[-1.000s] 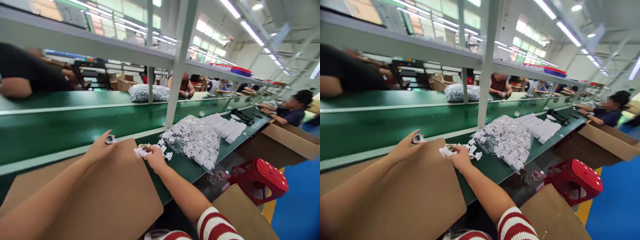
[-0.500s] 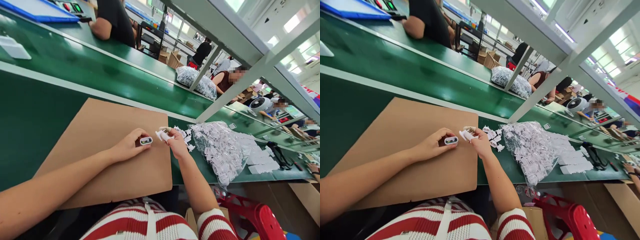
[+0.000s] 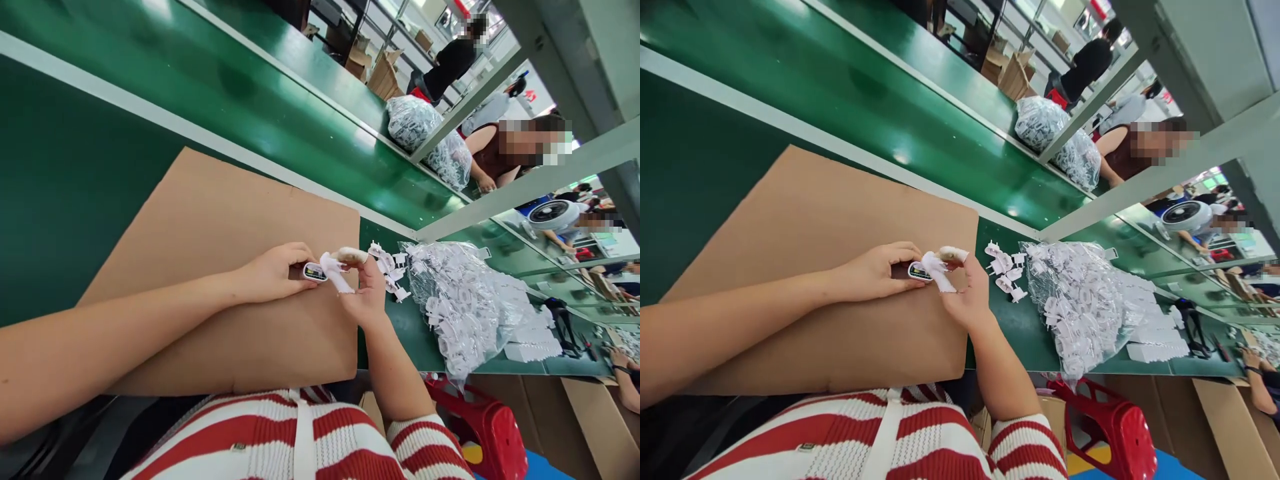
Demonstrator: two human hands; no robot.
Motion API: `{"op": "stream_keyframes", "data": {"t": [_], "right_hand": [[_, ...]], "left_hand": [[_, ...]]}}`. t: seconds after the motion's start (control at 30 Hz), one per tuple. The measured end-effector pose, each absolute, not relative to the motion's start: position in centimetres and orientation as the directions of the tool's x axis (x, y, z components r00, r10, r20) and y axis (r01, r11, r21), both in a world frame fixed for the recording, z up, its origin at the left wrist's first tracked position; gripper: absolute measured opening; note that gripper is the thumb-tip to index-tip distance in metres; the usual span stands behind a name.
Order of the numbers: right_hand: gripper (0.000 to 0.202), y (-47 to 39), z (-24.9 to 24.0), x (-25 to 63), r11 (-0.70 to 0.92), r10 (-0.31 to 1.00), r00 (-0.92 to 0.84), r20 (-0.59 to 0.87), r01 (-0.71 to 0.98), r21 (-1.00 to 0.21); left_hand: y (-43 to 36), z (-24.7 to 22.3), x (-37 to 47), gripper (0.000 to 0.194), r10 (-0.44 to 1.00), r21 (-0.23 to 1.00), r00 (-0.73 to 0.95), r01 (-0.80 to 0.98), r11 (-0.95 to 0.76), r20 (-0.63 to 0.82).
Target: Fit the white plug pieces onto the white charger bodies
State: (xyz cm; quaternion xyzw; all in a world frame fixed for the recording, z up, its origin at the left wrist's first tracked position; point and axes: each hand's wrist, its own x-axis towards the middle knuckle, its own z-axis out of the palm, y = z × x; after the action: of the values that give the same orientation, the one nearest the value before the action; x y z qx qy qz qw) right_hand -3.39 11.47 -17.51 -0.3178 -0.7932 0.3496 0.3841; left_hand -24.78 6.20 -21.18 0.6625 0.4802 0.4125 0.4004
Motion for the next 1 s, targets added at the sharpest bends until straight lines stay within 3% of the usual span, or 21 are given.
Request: {"op": "stream_keyframes", "data": {"t": [0.13, 0.2, 0.3, 0.43, 0.73, 1.0], "right_hand": [[0.018, 11.3, -17.4, -3.8, 0.76, 0.599, -0.668, 0.44, 0.303, -0.575], [0.014, 11.4, -17.6, -4.0, 0.792, 0.572, -0.7, 0.428, 0.334, -0.512], [0.009, 11.3, -17.8, -4.2, 0.803, 0.575, -0.685, 0.447, 0.366, -0.471], [0.016, 10.9, -17.5, -4.2, 0.827, 0.551, -0.651, 0.522, 0.34, -0.448], [0.017, 11.3, -17.3, -4.3, 0.842, 0.531, -0.679, 0.506, 0.356, -0.405], [0.011, 10.7, -17.1, -4.7, 0.827, 0.561, -0.67, 0.486, 0.47, -0.307]], "left_hand": [[6.2, -20.8, -24.9, 0.027, 0.957, 0.923, 0.222, 0.295, -0.246, 0.184], [6.2, -20.9, -25.0, 0.027, 0.956, 0.922, 0.222, 0.292, -0.253, 0.192], [6.2, -21.0, -25.0, 0.029, 0.958, 0.922, 0.221, 0.3, -0.243, 0.181], [6.1, -20.7, -25.0, 0.031, 0.963, 0.931, 0.231, 0.3, -0.208, 0.141], [6.1, -20.7, -25.1, 0.03, 0.959, 0.925, 0.24, 0.306, -0.225, 0.154], [5.9, -20.5, -24.7, 0.035, 0.964, 0.92, 0.219, 0.325, -0.221, 0.154]]}}
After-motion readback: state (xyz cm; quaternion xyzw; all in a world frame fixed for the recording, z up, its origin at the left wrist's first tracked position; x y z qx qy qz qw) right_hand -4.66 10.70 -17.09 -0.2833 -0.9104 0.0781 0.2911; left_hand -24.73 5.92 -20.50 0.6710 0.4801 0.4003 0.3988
